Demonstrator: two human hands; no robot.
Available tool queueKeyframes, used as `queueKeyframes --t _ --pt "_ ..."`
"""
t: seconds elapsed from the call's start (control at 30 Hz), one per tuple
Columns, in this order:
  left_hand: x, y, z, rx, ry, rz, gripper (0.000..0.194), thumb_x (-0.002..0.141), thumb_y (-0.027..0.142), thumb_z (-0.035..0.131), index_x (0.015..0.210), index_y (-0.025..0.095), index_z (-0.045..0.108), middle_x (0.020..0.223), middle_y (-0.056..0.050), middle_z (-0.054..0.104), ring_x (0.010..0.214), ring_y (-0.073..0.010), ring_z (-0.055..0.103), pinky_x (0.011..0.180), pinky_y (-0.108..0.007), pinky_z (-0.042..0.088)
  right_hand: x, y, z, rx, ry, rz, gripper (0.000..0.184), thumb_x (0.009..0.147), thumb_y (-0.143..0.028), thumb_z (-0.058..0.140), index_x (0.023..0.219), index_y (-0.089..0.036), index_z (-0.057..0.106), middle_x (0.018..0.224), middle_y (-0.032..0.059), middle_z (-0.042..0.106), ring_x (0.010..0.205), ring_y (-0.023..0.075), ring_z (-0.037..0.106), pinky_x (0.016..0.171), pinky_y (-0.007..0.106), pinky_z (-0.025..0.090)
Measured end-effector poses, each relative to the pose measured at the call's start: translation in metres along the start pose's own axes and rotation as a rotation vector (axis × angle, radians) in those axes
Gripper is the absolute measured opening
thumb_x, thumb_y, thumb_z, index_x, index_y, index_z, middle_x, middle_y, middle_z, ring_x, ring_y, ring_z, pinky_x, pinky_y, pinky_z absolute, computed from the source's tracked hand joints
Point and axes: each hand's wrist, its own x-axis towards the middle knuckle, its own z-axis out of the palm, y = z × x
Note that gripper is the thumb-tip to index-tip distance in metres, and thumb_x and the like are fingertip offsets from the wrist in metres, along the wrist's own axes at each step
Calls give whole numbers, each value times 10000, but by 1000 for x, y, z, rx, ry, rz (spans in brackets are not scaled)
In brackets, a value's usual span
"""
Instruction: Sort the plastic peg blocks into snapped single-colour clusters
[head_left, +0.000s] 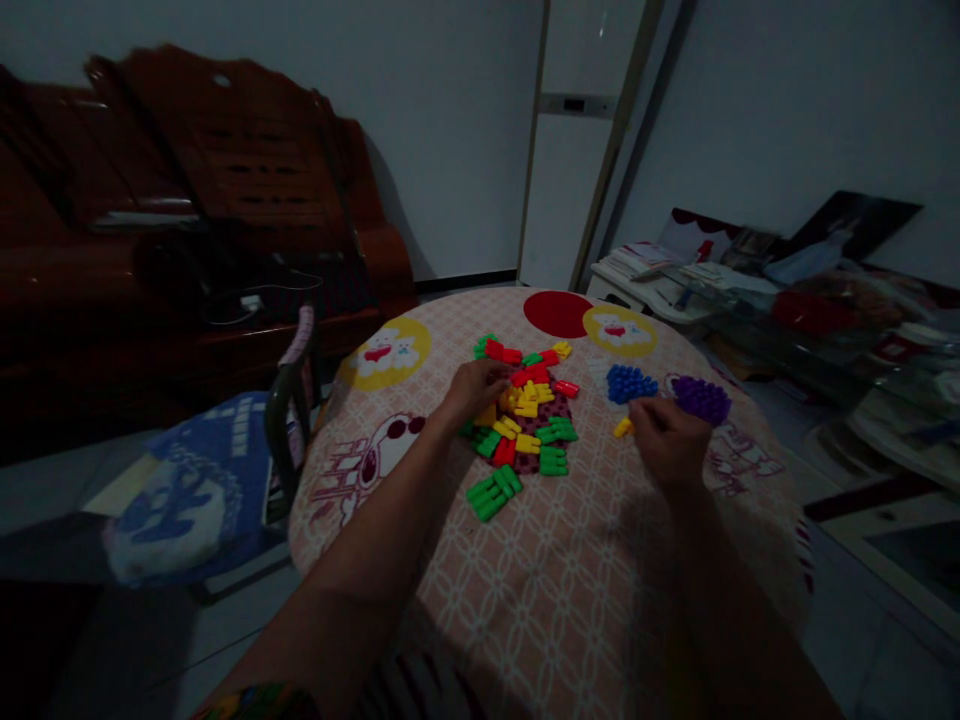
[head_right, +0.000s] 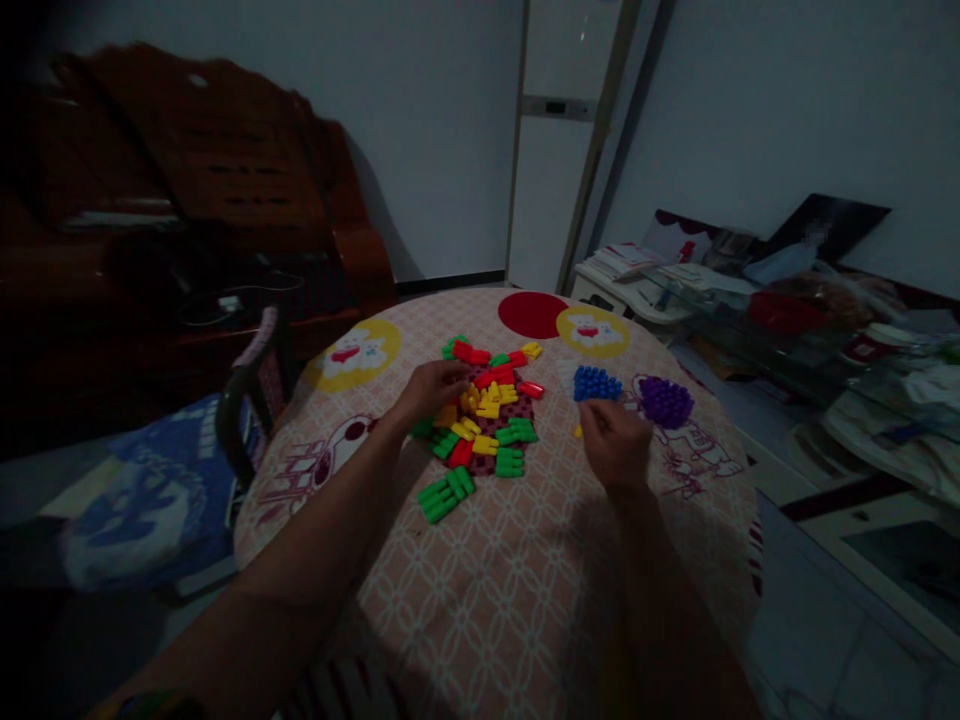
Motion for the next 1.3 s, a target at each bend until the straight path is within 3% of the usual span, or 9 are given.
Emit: queueKeyframes --t 0.17,0.27,0.43,0.57,0.77,0.97,1.07,1.3 --pt "-3 1 12 114 -116 60 267 835 300 600 977 188 796 930 -78 768 830 -215 671 750 -294 474 -17 -30 31 108 -175 -187 316 943 -346 498 746 -210 705 750 74 737 700 186 675 698 295 477" --pt "-2 -9 11 69 -66 35 262 835 324 594 928 184 795 881 -66 767 799 -202 656 722 -282 463 -24 -30 43 131 -219 -193 298 952 -324 496 764 -214 700 761 70 740 705 182 672 698 291 474" --pt "-2 -35 12 -134 23 -118 292 815 376 595 852 153 779 705 -22 711 674 -165 615 624 -246 448 -29 -24 51 130 -236 -214 290 960 -312 501 768 -210 694 773 72 736 706 183 665 705 293 471" --pt "-2 -45 11 -281 21 -162 286 760 332 613 898 158 793 759 -33 739 687 -169 640 610 -239 471 -30 -23 53 126 -251 -229 279 963 -305 506 778 -213 694 769 69 732 713 182 667 704 286 473" --pt "-3 -29 2 -208 -86 -82 327 736 358 647 948 168 810 833 -40 776 736 -190 669 632 -240 487 -30 -22 54 131 -209 -225 292 972 -308 494 793 -211 704 783 74 744 724 189 677 702 291 476" --pt "-3 -16 6 43 -70 40 340 816 238 569 1060 214 805 964 -59 794 859 -215 694 794 -279 510 -31 -20 55 123 -208 -221 274 967 -312 504 815 -219 712 785 70 743 721 188 675 704 291 478" --pt "-2 -14 5 93 -126 98 340 845 223 556 1082 221 800 1054 -73 785 931 -223 701 856 -283 502 -31 -20 55 125 -218 -218 285 971 -304 499 790 -218 702 769 70 734 717 187 672 698 289 472" --pt "-6 -3 3 69 -238 197 350 897 242 506 1124 197 769 992 -73 780 859 -200 685 811 -273 494 -31 -21 55 118 -232 -219 295 976 -312 489 784 -219 693 763 67 732 702 183 663 688 288 465"
